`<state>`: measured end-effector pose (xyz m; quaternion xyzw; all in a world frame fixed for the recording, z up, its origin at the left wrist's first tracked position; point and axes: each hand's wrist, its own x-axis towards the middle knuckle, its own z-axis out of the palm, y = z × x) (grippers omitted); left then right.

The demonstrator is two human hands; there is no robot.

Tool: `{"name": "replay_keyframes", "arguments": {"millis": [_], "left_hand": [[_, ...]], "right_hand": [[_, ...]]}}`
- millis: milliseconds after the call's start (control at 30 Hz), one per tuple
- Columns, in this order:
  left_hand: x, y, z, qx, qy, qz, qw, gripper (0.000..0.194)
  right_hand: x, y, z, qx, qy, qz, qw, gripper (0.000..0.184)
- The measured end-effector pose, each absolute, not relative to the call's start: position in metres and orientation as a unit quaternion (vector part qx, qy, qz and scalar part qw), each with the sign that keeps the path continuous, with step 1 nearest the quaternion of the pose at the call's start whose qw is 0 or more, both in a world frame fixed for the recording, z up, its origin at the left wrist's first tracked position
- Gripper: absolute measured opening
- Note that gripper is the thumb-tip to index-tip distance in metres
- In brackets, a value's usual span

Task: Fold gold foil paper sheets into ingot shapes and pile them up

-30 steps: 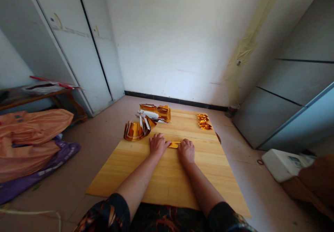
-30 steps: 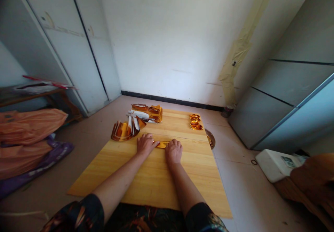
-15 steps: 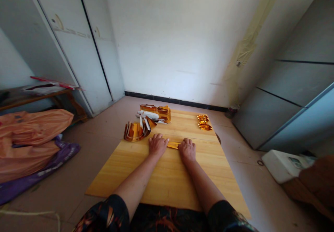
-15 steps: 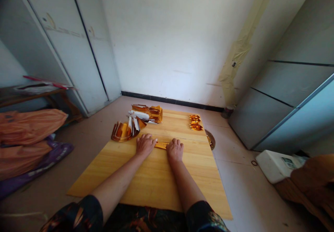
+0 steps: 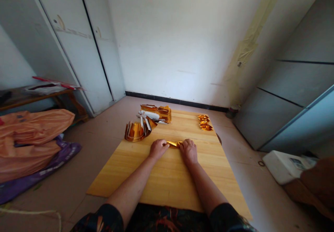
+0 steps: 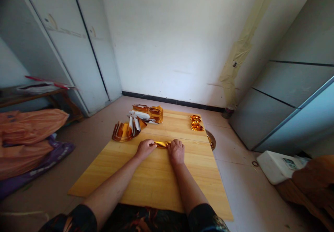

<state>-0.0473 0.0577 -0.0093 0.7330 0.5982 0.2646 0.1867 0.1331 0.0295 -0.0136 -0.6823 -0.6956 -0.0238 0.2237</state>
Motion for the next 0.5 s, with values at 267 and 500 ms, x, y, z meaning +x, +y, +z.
{"name": "replay_keyframes", "arguments": {"millis": [267, 500], "left_hand": [[-0.043, 0.059, 0.006, 0.705, 0.648, 0.198, 0.209, 0.015], [-0.048, 0.055, 0.007, 0.719, 0.636, 0.186, 0.211, 0.01]], "right_hand": [[0.15, 0.036, -0.022, -0.636, -0.694, 0.126, 0.313, 0.011], [0.152, 0.032, -0.021, -0.636, -0.658, 0.197, 0.353, 0.017]]}}
